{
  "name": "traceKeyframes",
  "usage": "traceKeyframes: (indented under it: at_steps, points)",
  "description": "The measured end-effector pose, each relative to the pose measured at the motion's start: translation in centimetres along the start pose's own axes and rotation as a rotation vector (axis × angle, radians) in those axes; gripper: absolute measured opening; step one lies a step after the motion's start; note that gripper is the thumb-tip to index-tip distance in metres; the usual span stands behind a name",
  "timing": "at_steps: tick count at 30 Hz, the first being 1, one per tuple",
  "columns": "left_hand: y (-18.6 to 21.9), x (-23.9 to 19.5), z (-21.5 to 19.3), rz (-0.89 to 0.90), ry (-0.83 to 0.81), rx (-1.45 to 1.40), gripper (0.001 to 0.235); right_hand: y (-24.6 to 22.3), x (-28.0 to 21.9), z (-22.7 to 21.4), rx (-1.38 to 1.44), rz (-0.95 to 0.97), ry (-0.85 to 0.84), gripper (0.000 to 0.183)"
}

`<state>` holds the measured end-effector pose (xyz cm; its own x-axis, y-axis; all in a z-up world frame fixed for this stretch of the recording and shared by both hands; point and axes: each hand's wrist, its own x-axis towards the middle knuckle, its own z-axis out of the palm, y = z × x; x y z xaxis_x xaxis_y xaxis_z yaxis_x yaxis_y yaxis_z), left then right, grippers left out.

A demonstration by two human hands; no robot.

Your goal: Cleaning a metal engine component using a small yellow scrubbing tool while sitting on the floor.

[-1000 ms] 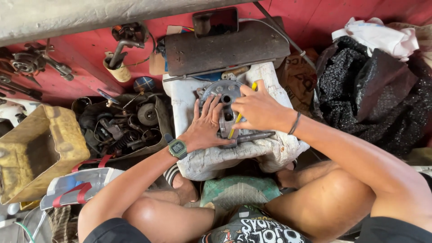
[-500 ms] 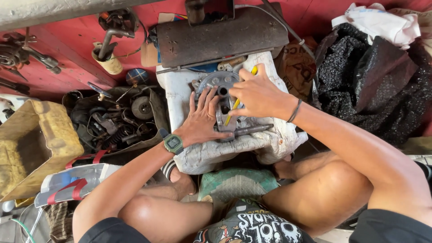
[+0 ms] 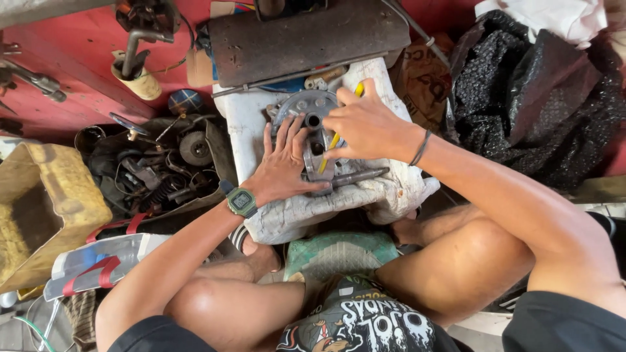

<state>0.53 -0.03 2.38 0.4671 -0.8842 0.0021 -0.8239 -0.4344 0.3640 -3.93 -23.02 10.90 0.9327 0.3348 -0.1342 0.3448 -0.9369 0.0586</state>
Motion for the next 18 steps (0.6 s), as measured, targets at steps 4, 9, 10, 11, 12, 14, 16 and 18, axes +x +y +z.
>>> traceKeyframes:
  at_steps: [4,9,10,11,12,14,16,18]
  points:
    - [-0.2,-0.1,0.8,0.014,0.064,0.027,0.118,1.8,-0.5,-0.2,0.076,-0.079,0.231,0.049]
    - [-0.4,-0.1,0.9,0.017,0.072,0.021,0.118,0.8,0.1,0.2,0.054,-0.104,0.134,0.054]
    - [-0.5,0.0,1.0,0.028,0.069,0.023,0.118,1.4,0.5,0.5,0.047,-0.066,0.073,0.060]
    - [-0.4,-0.1,1.0,0.024,0.066,0.019,0.118,1.2,0.4,0.3,0.050,-0.069,0.069,0.060]
    - [-0.4,-0.2,1.0,0.019,0.069,0.023,0.117,0.9,0.3,0.1,0.014,-0.063,0.064,0.060]
    - [-0.3,0.0,0.9,0.025,0.075,0.032,0.117,0.5,-0.2,0.0,-0.027,-0.047,0.064,0.060]
    - [-0.1,-0.2,0.6,0.019,0.073,0.028,0.114,-0.3,-0.6,0.2,0.067,-0.133,0.156,0.048]
    - [-0.3,-0.1,0.7,0.023,0.068,0.037,0.114,0.8,-0.5,0.0,0.050,-0.103,0.210,0.047]
